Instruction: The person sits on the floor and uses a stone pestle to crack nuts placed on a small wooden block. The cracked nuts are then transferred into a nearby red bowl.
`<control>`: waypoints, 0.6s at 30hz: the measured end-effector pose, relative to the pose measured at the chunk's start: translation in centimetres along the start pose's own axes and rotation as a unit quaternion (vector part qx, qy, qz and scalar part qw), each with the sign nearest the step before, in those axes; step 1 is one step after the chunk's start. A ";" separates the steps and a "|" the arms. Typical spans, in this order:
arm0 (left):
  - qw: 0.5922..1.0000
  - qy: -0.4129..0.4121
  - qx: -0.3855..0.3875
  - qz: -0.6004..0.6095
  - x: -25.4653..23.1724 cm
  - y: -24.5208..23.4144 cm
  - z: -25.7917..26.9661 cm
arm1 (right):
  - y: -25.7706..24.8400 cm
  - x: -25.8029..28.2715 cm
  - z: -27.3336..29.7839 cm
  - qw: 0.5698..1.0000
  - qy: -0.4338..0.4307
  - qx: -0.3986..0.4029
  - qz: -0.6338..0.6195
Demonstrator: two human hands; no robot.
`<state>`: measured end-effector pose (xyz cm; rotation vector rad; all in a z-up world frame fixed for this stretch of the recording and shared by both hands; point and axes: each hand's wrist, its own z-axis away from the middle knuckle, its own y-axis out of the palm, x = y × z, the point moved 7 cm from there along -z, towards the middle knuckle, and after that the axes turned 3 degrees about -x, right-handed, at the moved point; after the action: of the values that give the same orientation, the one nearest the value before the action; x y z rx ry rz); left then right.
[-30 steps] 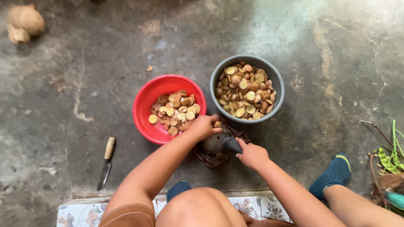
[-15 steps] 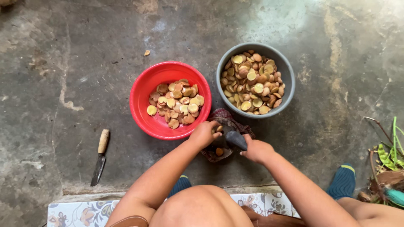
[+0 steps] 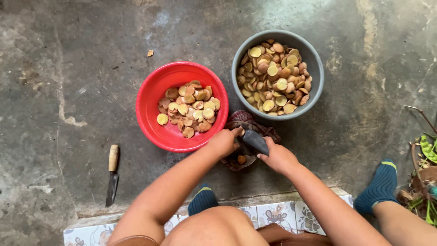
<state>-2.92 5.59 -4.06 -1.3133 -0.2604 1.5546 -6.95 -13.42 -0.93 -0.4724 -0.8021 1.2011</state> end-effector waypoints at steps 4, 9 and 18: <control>0.995 0.031 0.072 -0.055 -1.9 -3.3 -1.8 | -0.6 -0.4 1.2 1.000 0.011 0.004 0.027; 0.980 0.050 0.075 -0.179 -6.2 -9.8 -5.4 | -0.6 -1.0 1.9 1.000 -0.010 -0.001 0.027; 0.967 -0.088 0.135 -0.198 -6.7 -4.6 -9.3 | 0.3 -0.5 0.5 0.996 -0.021 -0.028 0.077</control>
<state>6.33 -1.62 -0.31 -0.8503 -0.3828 1.3104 -7.59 -13.80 -0.99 -0.5650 -0.8488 1.3372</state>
